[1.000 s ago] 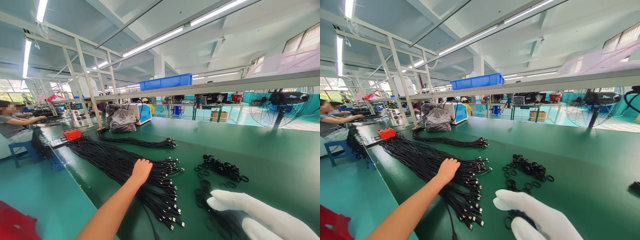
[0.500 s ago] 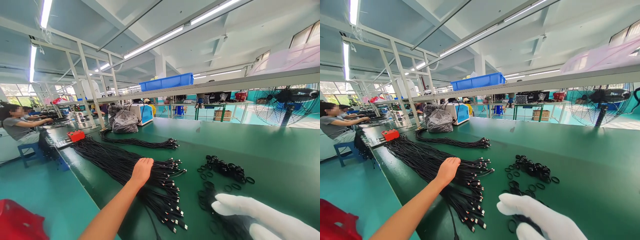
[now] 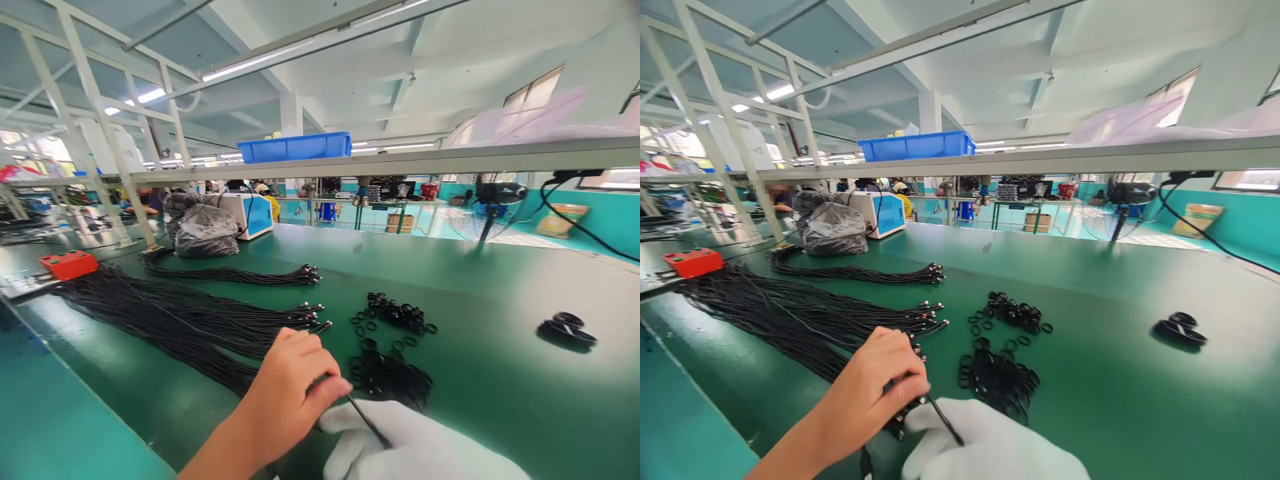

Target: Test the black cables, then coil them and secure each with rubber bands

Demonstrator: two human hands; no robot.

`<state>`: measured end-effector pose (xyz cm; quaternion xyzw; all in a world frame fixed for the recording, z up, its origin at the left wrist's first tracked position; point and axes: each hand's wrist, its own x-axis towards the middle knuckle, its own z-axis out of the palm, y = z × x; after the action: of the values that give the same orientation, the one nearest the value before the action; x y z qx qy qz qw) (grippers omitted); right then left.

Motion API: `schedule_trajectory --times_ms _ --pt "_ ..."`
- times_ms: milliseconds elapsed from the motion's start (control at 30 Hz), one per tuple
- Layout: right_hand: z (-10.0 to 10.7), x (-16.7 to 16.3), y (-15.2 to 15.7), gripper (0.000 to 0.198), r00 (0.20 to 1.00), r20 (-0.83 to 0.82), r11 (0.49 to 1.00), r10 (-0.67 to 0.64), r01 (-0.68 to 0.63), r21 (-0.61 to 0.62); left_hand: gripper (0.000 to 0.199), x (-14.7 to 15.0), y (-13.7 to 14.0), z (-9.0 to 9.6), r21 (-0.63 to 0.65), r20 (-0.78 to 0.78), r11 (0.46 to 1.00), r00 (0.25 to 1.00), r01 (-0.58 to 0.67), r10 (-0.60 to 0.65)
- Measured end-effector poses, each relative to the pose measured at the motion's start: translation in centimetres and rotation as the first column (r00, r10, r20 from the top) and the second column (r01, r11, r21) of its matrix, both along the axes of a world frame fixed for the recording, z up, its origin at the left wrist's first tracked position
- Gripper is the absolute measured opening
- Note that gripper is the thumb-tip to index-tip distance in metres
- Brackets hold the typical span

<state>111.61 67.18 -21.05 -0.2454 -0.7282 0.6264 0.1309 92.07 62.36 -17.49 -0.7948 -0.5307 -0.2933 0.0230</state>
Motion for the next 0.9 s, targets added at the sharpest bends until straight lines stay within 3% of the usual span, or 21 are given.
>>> schedule_trajectory --times_ms 100,200,233,267,333,500,667,733,833,900 --pt "-2.2 -1.8 -0.2 0.051 0.995 -0.076 0.957 0.059 -0.079 -0.280 0.016 1.7 1.1 0.0 0.024 -0.024 0.999 0.999 -0.033 0.033" --pt "-3.9 -1.7 0.1 0.054 0.933 -0.358 0.714 0.033 -0.273 -0.644 0.012 3.0 1.9 -0.3 -0.128 -0.050 0.989 0.996 0.073 -0.080" --pt "-4.2 -1.5 0.1 0.052 0.909 -0.416 0.641 0.013 -0.327 -0.694 0.013 3.3 2.1 -0.3 -0.188 -0.036 0.975 0.991 0.116 -0.125" --pt "-4.3 -1.2 0.1 0.049 0.895 -0.446 0.599 0.007 -0.361 -0.715 0.015 3.5 2.2 -0.4 -0.235 -0.012 0.960 0.987 0.154 -0.162" --pt "-4.4 -0.7 0.1 0.045 0.875 -0.484 0.568 0.002 -0.400 -0.720 0.016 3.8 2.5 -0.4 -0.283 0.053 0.935 0.977 0.212 -0.206" --pt "-4.7 -0.4 0.3 0.044 0.847 -0.525 0.588 0.083 -0.467 -0.660 0.014 4.1 3.1 -0.2 -0.259 0.090 0.927 0.962 0.273 -0.258" --pt "-5.0 -0.4 -0.3 0.040 0.842 -0.538 0.600 0.037 -0.449 -0.662 0.015 5.2 3.9 -0.6 -0.238 0.053 0.931 0.960 0.278 -0.274" --pt "-4.3 0.3 -0.3 0.041 0.814 -0.581 0.642 -0.008 -0.441 -0.628 0.020 5.2 3.9 -1.8 -0.237 0.029 0.941 0.970 0.243 -0.243" --pt "-2.3 2.3 0.7 0.041 0.690 -0.714 0.731 -0.117 -0.427 -0.532 0.031 3.5 3.6 -4.8 -0.189 -0.109 0.980 0.991 0.058 -0.080" --pt "-0.8 3.9 2.1 0.028 0.563 -0.790 0.776 -0.243 -0.375 -0.507 0.036 1.3 3.4 -7.1 0.008 -0.209 0.999 0.977 -0.031 0.032"
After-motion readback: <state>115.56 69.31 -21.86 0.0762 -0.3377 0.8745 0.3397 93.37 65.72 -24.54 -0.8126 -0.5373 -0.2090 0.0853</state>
